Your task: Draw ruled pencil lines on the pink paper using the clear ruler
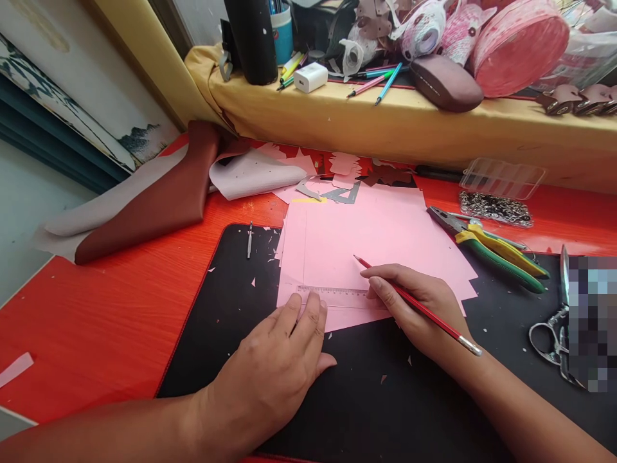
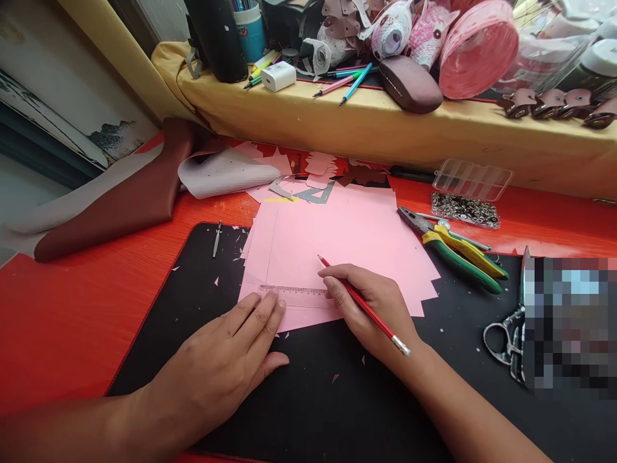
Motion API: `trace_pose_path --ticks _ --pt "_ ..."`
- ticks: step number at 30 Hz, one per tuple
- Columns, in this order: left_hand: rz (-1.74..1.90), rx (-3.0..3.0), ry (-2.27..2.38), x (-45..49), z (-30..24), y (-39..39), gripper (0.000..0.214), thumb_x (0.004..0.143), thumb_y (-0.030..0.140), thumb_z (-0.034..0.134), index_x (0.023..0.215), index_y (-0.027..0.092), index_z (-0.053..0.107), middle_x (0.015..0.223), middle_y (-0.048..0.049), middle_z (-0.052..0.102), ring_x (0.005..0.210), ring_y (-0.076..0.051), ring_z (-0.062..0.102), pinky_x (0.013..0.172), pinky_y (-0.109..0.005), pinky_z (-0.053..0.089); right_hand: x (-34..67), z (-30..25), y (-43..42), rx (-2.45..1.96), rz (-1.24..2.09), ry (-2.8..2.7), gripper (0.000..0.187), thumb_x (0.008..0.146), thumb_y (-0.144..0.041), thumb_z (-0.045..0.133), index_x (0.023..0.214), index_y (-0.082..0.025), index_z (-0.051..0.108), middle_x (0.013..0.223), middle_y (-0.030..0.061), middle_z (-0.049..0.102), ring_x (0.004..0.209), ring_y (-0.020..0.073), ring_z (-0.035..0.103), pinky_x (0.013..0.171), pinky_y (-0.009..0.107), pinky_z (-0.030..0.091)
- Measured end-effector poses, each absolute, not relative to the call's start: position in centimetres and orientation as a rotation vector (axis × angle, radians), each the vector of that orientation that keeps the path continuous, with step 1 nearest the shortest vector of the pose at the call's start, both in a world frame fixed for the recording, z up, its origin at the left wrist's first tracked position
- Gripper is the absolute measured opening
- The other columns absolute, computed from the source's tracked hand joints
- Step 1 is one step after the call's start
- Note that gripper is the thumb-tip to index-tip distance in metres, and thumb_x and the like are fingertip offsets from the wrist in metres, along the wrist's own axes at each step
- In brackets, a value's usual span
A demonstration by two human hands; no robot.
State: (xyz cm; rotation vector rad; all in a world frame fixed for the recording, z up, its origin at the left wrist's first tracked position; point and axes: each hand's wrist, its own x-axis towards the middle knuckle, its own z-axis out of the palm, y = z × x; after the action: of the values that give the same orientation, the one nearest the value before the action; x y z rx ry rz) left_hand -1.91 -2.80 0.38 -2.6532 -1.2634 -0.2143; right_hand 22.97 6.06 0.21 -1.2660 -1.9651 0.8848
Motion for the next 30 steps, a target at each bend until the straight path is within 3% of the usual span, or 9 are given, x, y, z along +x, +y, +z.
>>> trace_pose_path --ticks 30 --pt "-0.241 -2.645 -1.278 -2.03 0.38 -2.81 0.048 0.117 0.04 0.056 0.137 0.001 0.074 0.137 -0.0193 0.079 0.126 -0.033 0.075 0.101 -0.039 0.058 22.48 0.41 6.29 -1.273 0.904 -1.946 0.018 0.108 -0.03 0.065 0.107 -0.022 0.082 0.078 0.0016 0.081 0.071 0.0187 0.079 0.071 0.026 0.064"
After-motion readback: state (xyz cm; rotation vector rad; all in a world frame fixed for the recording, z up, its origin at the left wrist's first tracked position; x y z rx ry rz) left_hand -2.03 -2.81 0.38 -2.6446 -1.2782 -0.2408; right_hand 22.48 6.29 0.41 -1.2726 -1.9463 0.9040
